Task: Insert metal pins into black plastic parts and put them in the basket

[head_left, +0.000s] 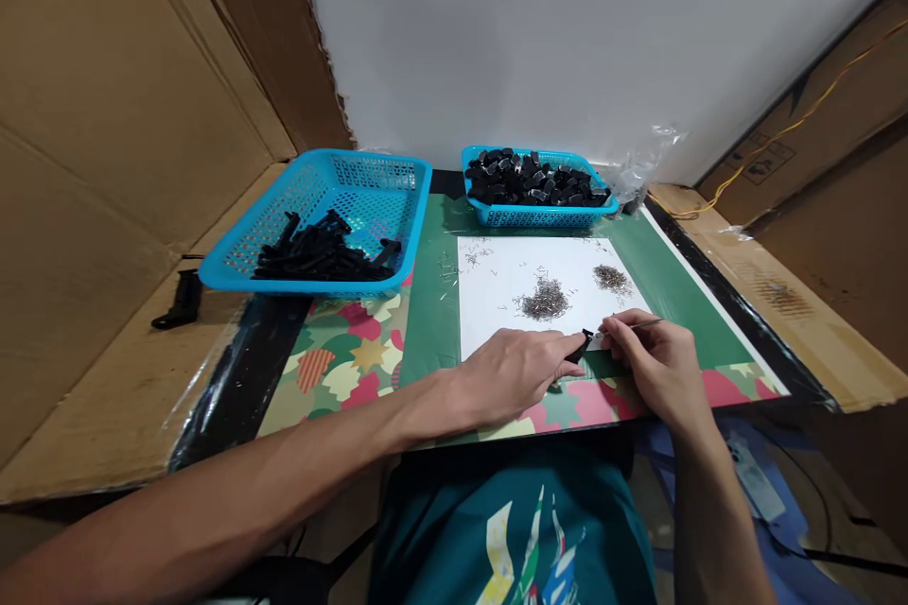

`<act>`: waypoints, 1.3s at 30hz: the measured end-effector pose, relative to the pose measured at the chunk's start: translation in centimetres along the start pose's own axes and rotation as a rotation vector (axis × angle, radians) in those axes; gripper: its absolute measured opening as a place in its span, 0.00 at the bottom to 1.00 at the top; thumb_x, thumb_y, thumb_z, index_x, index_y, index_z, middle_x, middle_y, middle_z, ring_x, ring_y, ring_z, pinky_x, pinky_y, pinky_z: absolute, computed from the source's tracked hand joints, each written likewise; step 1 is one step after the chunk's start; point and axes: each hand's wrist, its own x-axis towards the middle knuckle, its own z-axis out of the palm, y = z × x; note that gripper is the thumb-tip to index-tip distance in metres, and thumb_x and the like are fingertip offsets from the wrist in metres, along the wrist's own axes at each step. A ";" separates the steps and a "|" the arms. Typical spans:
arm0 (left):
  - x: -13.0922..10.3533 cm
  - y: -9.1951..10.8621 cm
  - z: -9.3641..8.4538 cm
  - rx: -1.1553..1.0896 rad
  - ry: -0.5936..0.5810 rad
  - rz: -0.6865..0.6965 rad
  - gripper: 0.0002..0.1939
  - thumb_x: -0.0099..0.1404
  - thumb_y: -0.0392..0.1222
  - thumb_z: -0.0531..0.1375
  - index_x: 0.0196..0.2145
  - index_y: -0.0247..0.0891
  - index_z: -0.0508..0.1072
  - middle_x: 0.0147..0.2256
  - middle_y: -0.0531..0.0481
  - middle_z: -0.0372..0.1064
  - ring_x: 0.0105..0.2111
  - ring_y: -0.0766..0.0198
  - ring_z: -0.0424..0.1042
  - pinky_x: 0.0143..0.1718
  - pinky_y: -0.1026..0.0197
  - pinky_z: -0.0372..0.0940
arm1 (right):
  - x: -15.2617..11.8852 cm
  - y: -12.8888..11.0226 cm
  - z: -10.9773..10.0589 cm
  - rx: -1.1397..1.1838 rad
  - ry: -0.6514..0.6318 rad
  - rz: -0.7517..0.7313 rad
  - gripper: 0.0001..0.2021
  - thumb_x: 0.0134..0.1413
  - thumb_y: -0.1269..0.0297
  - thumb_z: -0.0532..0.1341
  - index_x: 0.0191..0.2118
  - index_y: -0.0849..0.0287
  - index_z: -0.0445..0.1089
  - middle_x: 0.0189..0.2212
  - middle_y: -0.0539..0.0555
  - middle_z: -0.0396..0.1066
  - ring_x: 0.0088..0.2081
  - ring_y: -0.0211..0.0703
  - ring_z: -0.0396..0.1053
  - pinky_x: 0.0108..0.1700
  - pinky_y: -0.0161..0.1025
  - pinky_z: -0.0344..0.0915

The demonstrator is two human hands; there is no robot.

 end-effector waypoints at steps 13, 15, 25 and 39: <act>0.1 -0.4 0.1 -0.115 0.020 -0.037 0.16 0.81 0.41 0.54 0.61 0.39 0.73 0.53 0.41 0.80 0.48 0.51 0.81 0.44 0.57 0.70 | 0.3 0.4 0.5 -0.062 -0.007 -0.082 0.21 0.66 0.52 0.65 0.24 0.58 0.77 0.26 0.53 0.76 0.26 0.40 0.69 0.30 0.38 0.62; 0.2 -0.4 -0.1 -0.189 0.022 -0.063 0.17 0.80 0.39 0.54 0.61 0.40 0.74 0.52 0.42 0.81 0.47 0.53 0.81 0.43 0.58 0.70 | 0.3 0.3 0.6 -0.055 -0.009 -0.076 0.20 0.66 0.52 0.65 0.24 0.58 0.77 0.26 0.53 0.76 0.25 0.40 0.68 0.29 0.38 0.61; 0.8 -0.4 -1.1 -0.430 0.041 -0.215 0.20 0.76 0.40 0.53 0.58 0.39 0.79 0.33 0.50 0.81 0.30 0.61 0.76 0.33 0.62 0.66 | 1.2 -0.5 1.2 -0.014 -0.031 -0.019 0.24 0.65 0.47 0.65 0.22 0.59 0.75 0.25 0.56 0.76 0.24 0.41 0.66 0.28 0.38 0.61; -0.2 0.1 -3.4 -0.403 0.218 -0.169 0.17 0.78 0.49 0.59 0.57 0.42 0.80 0.51 0.46 0.80 0.48 0.58 0.78 0.51 0.57 0.69 | -0.4 0.5 1.4 0.348 0.097 0.141 0.27 0.58 0.36 0.67 0.26 0.59 0.72 0.16 0.48 0.64 0.18 0.37 0.58 0.22 0.35 0.54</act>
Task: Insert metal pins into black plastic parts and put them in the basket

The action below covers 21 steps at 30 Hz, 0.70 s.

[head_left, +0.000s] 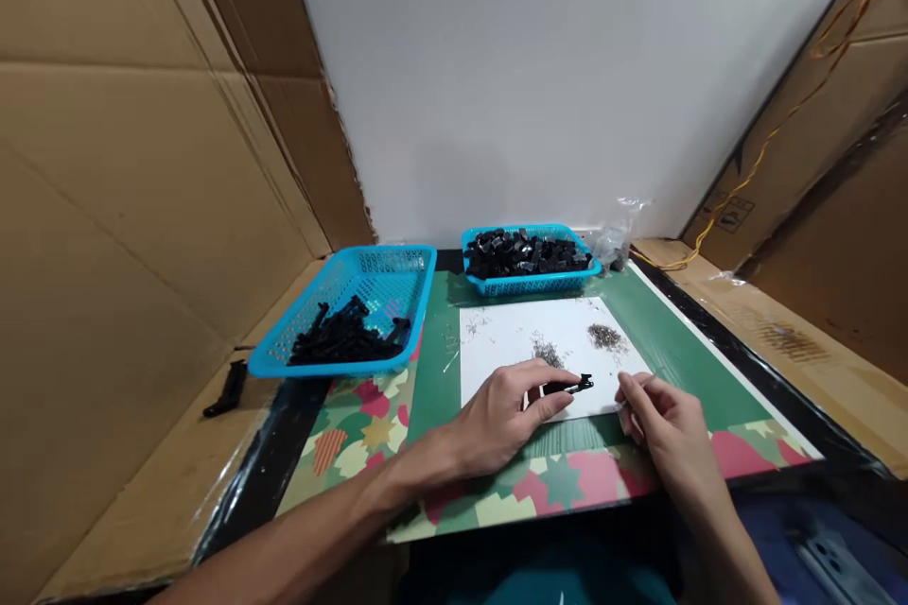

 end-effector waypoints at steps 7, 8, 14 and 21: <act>4.4 0.1 -6.7 0.258 0.288 -0.106 0.18 0.75 0.50 0.61 0.56 0.39 0.78 0.49 0.46 0.80 0.40 0.58 0.77 0.41 0.57 0.71 | 0.4 1.0 0.5 0.029 -0.119 0.024 0.28 0.60 0.35 0.65 0.26 0.58 0.71 0.16 0.49 0.65 0.19 0.38 0.58 0.23 0.36 0.55; 5.7 0.0 -7.9 0.307 0.323 -0.084 0.18 0.74 0.50 0.62 0.55 0.38 0.78 0.50 0.45 0.80 0.42 0.58 0.77 0.43 0.57 0.71 | 0.5 1.1 0.5 0.039 -0.121 0.025 0.28 0.60 0.34 0.65 0.26 0.58 0.71 0.16 0.49 0.65 0.19 0.38 0.58 0.23 0.36 0.55; 15.9 -1.0 -12.9 0.612 0.198 -0.142 0.16 0.78 0.45 0.56 0.46 0.36 0.82 0.45 0.44 0.83 0.45 0.56 0.80 0.47 0.58 0.70 | 0.0 0.7 0.8 0.076 -0.115 0.016 0.28 0.61 0.35 0.65 0.26 0.57 0.70 0.18 0.48 0.63 0.22 0.39 0.59 0.26 0.36 0.58; 25.9 -3.7 -14.0 0.839 0.087 -0.249 0.14 0.77 0.48 0.61 0.50 0.35 0.79 0.50 0.42 0.79 0.51 0.53 0.77 0.55 0.47 0.72 | 0.3 0.7 1.1 0.200 -0.103 0.083 0.28 0.59 0.34 0.65 0.26 0.57 0.70 0.17 0.47 0.61 0.20 0.38 0.59 0.25 0.35 0.57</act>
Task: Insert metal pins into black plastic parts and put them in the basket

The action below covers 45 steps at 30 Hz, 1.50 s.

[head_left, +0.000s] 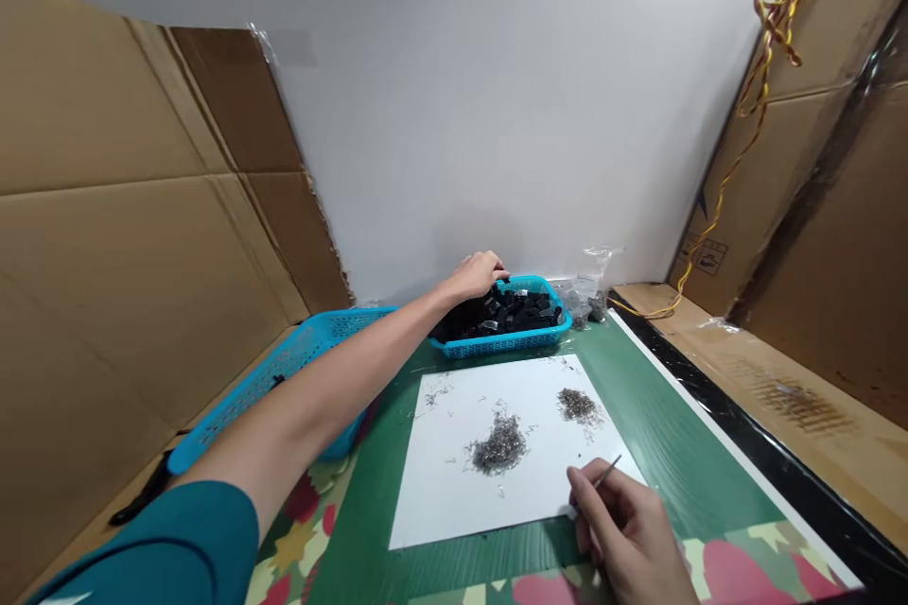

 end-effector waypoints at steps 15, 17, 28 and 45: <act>4.3 -2.4 3.3 0.161 -0.252 0.015 0.19 0.76 0.49 0.63 0.58 0.36 0.74 0.56 0.41 0.73 0.52 0.52 0.76 0.53 0.45 0.75 | -0.2 -0.7 -0.8 0.115 -0.044 0.093 0.26 0.61 0.36 0.65 0.27 0.56 0.70 0.17 0.47 0.60 0.21 0.38 0.58 0.25 0.35 0.57; 3.6 -2.7 2.4 0.159 -0.224 0.044 0.19 0.76 0.49 0.63 0.59 0.36 0.74 0.57 0.41 0.72 0.53 0.52 0.75 0.55 0.43 0.74 | -0.3 -0.8 -0.9 0.122 -0.060 0.091 0.27 0.62 0.35 0.64 0.26 0.55 0.69 0.17 0.47 0.60 0.20 0.38 0.57 0.24 0.35 0.57; -4.9 -9.5 -6.3 0.213 -0.264 -0.028 0.14 0.74 0.44 0.59 0.40 0.32 0.82 0.36 0.44 0.81 0.35 0.62 0.75 0.38 0.63 0.64 | 0.2 1.0 -2.6 0.079 -0.117 0.053 0.24 0.57 0.37 0.69 0.31 0.57 0.75 0.19 0.51 0.68 0.21 0.41 0.65 0.22 0.35 0.62; -20.1 -19.7 -3.5 0.332 -0.768 -0.272 0.16 0.75 0.47 0.64 0.53 0.34 0.76 0.51 0.43 0.75 0.49 0.54 0.77 0.51 0.47 0.75 | 0.1 1.5 -3.4 -0.100 -0.085 0.027 0.26 0.58 0.35 0.66 0.35 0.57 0.77 0.26 0.55 0.75 0.27 0.46 0.73 0.29 0.38 0.72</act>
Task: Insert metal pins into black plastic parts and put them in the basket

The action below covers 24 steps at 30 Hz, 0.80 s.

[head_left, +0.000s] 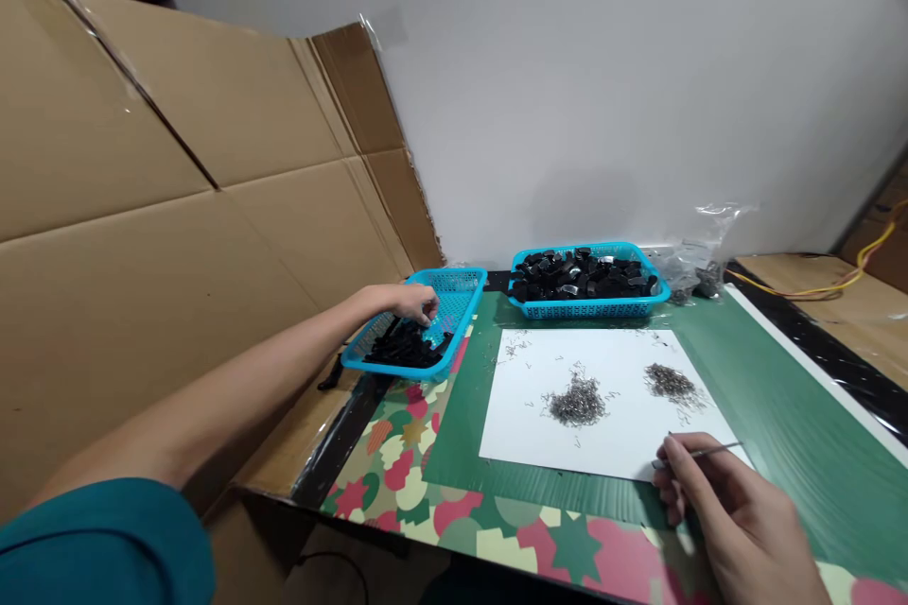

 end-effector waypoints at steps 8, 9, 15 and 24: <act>1.7 -0.6 0.1 -0.070 0.064 -0.003 0.16 0.59 0.49 0.72 0.35 0.35 0.77 0.33 0.48 0.76 0.35 0.59 0.73 0.38 0.60 0.67 | -0.5 -1.7 0.0 0.102 0.117 -0.064 0.26 0.65 0.37 0.62 0.30 0.56 0.71 0.27 0.53 0.72 0.27 0.42 0.69 0.31 0.37 0.68; 1.7 -0.6 0.1 -0.094 0.070 0.003 0.17 0.56 0.51 0.73 0.34 0.35 0.77 0.32 0.48 0.77 0.34 0.59 0.72 0.36 0.61 0.66 | -0.3 -1.7 -0.4 0.104 0.129 -0.075 0.25 0.66 0.38 0.61 0.30 0.56 0.70 0.27 0.52 0.72 0.27 0.42 0.69 0.32 0.38 0.68; 0.9 -1.0 -0.8 -0.248 0.058 0.074 0.28 0.52 0.61 0.69 0.41 0.34 0.79 0.35 0.44 0.79 0.33 0.57 0.74 0.32 0.63 0.66 | 1.5 -1.7 -4.1 -0.294 0.256 -0.069 0.22 0.68 0.42 0.56 0.37 0.56 0.73 0.29 0.52 0.71 0.30 0.44 0.66 0.33 0.39 0.61; -1.2 -2.4 -3.7 -0.269 0.232 0.089 0.30 0.66 0.63 0.61 0.46 0.30 0.83 0.39 0.42 0.81 0.37 0.58 0.74 0.39 0.66 0.67 | 4.1 -3.0 -3.9 -0.716 0.082 -0.058 0.18 0.60 0.45 0.57 0.37 0.53 0.75 0.22 0.49 0.65 0.26 0.46 0.62 0.32 0.40 0.55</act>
